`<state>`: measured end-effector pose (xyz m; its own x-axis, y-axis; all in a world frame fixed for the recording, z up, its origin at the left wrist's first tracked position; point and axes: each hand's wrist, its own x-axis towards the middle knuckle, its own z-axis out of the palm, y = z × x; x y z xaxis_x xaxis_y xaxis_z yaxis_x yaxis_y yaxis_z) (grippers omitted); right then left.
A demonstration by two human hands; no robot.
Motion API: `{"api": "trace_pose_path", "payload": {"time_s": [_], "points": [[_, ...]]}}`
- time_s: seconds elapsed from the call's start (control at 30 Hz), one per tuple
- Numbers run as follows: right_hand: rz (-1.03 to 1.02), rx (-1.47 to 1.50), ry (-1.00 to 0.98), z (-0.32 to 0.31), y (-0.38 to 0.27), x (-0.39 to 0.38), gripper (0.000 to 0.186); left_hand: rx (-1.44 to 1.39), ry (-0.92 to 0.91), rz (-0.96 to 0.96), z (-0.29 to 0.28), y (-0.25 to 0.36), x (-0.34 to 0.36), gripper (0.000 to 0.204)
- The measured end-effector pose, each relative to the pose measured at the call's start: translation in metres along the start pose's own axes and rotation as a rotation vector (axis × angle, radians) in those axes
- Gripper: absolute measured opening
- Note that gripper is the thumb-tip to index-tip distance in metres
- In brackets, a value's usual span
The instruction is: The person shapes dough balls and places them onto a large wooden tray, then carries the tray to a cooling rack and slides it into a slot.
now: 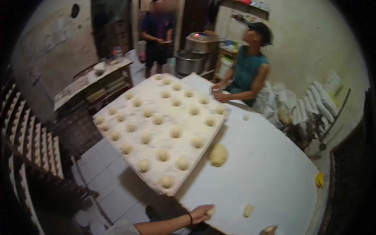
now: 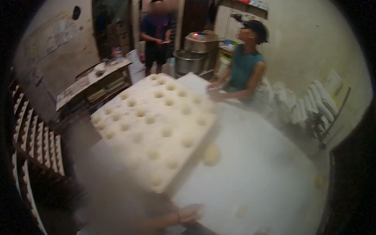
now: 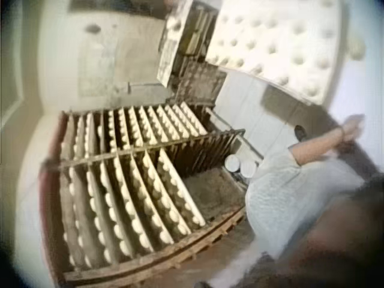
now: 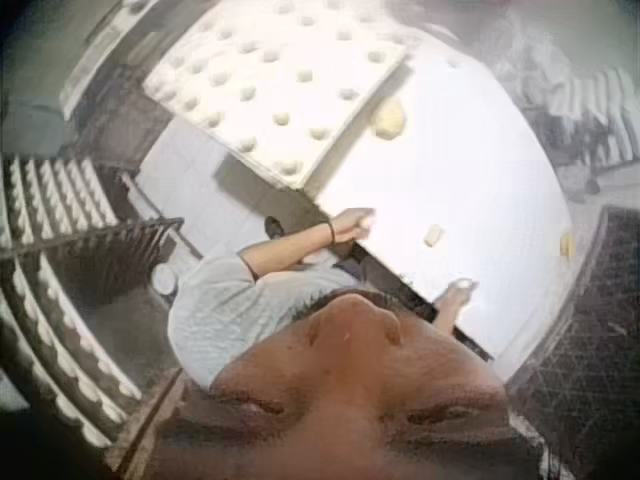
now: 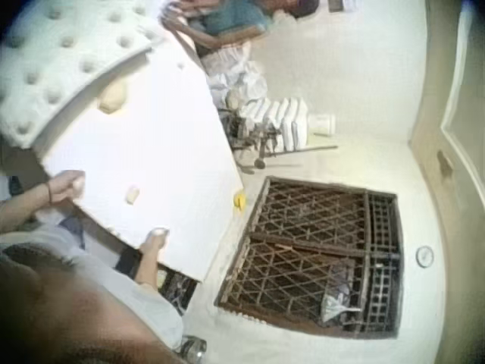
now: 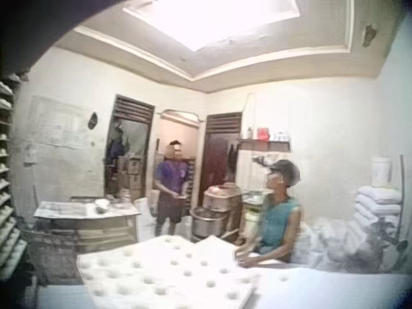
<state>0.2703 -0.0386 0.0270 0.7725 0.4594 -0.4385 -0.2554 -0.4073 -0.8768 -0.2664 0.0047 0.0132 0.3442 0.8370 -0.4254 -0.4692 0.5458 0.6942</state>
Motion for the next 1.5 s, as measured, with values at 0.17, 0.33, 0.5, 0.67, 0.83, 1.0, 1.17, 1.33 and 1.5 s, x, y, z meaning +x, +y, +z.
{"api": "trace_pose_path", "payload": {"time_s": [0.17,0.33,0.5,0.67,0.83,1.0,1.17,1.33,1.5], "points": [[-0.313,0.171,-0.456,0.118,-0.046,-0.098,0.042,0.072,-0.204,0.002,-0.047,0.180,-0.173,0.052],[-0.257,-0.148,-0.626,0.284,-0.121,-0.371,0.039,0.063,0.021,0.177,-0.155,0.344,-0.252,0.046],[-0.482,-0.289,-0.873,0.381,-0.127,-0.407,0.046,0.400,0.249,0.470,-0.263,0.486,-0.249,0.047],[-0.835,-0.399,-1.004,0.526,-0.165,-0.444,0.053,0.912,0.459,0.475,-0.308,0.609,-0.225,0.061],[-1.090,-0.454,-1.181,0.707,-0.199,-0.575,0.049,1.275,0.527,0.674,-0.393,0.694,-0.160,0.062],[-1.207,-0.665,-1.261,0.871,-0.178,-0.648,0.046,1.664,0.407,0.684,-0.457,0.748,-0.051,0.048],[-1.317,-0.770,-0.970,0.998,-0.130,-0.673,0.047,1.743,0.222,0.640,-0.531,0.768,0.047,0.055],[-1.281,-1.169,-0.864,1.026,-0.118,-0.682,0.065,1.711,-0.061,0.562,-0.562,0.787,0.068,0.062],[-1.248,-1.038,-0.840,1.008,-0.137,-0.698,0.079,1.627,-0.189,0.573,-0.586,0.803,0.084,0.069]]}}
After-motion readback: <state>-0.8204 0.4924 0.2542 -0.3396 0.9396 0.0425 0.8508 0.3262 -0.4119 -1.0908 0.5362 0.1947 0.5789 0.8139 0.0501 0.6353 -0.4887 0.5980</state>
